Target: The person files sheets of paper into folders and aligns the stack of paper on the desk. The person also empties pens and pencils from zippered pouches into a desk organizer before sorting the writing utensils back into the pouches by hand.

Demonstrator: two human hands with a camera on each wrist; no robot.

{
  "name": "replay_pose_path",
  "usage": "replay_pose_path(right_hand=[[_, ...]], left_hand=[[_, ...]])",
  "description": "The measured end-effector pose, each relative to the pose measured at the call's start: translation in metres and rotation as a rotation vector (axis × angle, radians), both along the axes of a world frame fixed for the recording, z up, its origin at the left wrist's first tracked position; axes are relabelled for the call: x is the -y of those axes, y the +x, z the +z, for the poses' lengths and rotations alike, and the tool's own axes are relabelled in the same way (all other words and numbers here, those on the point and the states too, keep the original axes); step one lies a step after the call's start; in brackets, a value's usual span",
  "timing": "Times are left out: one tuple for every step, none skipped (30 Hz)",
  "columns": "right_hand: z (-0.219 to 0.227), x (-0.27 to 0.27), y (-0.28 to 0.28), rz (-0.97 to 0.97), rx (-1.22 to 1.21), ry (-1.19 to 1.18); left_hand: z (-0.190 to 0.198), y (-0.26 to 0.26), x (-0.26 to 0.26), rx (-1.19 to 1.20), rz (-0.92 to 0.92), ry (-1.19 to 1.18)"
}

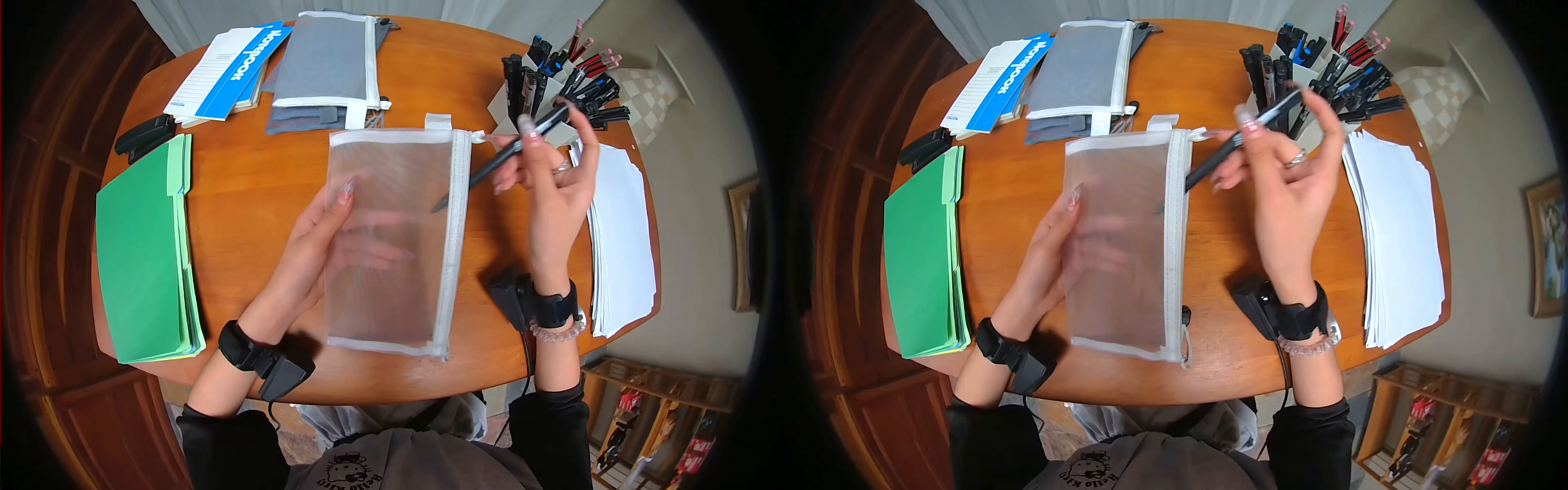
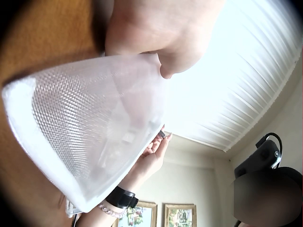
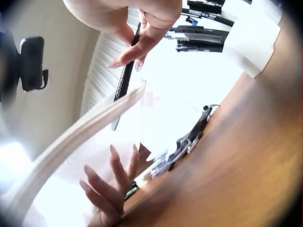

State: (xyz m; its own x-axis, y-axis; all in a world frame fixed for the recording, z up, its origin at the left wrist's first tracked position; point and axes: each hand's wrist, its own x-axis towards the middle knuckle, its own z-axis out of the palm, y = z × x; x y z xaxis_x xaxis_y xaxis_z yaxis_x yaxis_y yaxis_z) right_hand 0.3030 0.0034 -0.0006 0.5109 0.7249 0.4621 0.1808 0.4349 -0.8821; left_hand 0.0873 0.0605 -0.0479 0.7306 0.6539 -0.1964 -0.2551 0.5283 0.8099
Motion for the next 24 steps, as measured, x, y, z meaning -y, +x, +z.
replay_pose_path(right_hand=[[-0.002, -0.001, -0.007, 0.030, -0.011, -0.043], [-0.004, -0.002, -0.010, 0.060, -0.023, -0.086], [-0.008, -0.002, -0.011, 0.061, -0.025, -0.087], [-0.013, -0.002, -0.011, 0.146, -0.022, -0.159], [-0.015, -0.003, -0.011, 0.231, -0.019, -0.231], [-0.016, -0.002, -0.012, 0.233, -0.020, -0.232], [-0.016, 0.000, -0.013, 0.276, 0.021, -0.372], [-0.016, 0.002, -0.013, 0.319, 0.062, -0.511], [-0.021, 0.002, -0.014, 0.452, -0.019, -0.511], [-0.017, 0.004, -0.016, 0.453, -0.019, -0.512], [-0.011, 0.006, -0.019, 0.641, -0.159, -0.529], [-0.007, 0.009, -0.022, 0.827, -0.302, -0.542], [-0.006, 0.012, -0.029, 0.823, -0.300, -0.543], [-0.006, 0.015, -0.040, 0.783, -0.339, -0.577], [-0.006, 0.017, -0.044, 0.738, -0.377, -0.611], [-0.010, 0.015, -0.037, 0.728, -0.374, -0.612], [-0.018, 0.010, -0.025, 0.719, -0.143, -0.584], [-0.022, 0.008, -0.018, 0.704, 0.087, -0.553], [-0.005, 0.010, -0.018, 0.602, 0.009, -0.530], [-0.002, 0.007, -0.010, 0.395, -0.043, -0.686], [-0.003, 0.003, -0.005, 0.279, -0.060, -0.529], [-0.005, -0.002, 0.000, 0.163, -0.073, -0.371], [-0.010, -0.005, 0.009, -0.066, 0.022, -0.281], [-0.015, -0.007, 0.021, -0.293, 0.118, -0.188]], left_hand=[[0.001, 0.000, 0.001, -0.002, 0.022, -0.023], [0.002, 0.001, 0.001, -0.005, 0.043, -0.046], [-0.001, 0.002, 0.001, -0.007, 0.044, -0.047], [-0.005, 0.003, 0.001, 0.016, 0.061, -0.058], [-0.008, 0.003, 0.001, 0.040, 0.079, -0.069], [-0.006, 0.003, 0.001, 0.039, 0.081, -0.070], [-0.002, 0.003, 0.002, 0.073, 0.071, -0.083], [0.000, 0.003, 0.002, 0.107, 0.061, -0.097], [-0.002, 0.002, 0.002, 0.107, 0.062, -0.098], [-0.007, 0.002, 0.001, 0.076, 0.084, -0.096], [-0.012, 0.002, 0.001, 0.044, 0.106, -0.095], [-0.016, 0.002, 0.001, 0.044, 0.106, -0.095], [-0.021, 0.004, 0.001, -0.019, 0.154, -0.026], [-0.023, 0.006, 0.001, -0.082, 0.202, 0.043], [-0.020, 0.006, 0.002, -0.077, 0.194, 0.042], [-0.014, 0.006, 0.003, -0.050, 0.164, 0.014], [-0.010, 0.005, 0.003, -0.024, 0.133, -0.014], [-0.008, 0.005, 0.003, -0.019, 0.124, -0.016], [-0.007, 0.005, 0.002, 0.020, 0.107, -0.040], [-0.006, 0.004, 0.002, 0.058, 0.088, -0.065], [-0.005, 0.003, 0.002, 0.061, 0.080, -0.067], [-0.003, 0.002, 0.002, 0.058, 0.078, -0.091], [-0.002, 0.002, 0.002, 0.055, 0.077, -0.113], [-0.002, 0.002, 0.002, 0.058, 0.072, -0.114]])
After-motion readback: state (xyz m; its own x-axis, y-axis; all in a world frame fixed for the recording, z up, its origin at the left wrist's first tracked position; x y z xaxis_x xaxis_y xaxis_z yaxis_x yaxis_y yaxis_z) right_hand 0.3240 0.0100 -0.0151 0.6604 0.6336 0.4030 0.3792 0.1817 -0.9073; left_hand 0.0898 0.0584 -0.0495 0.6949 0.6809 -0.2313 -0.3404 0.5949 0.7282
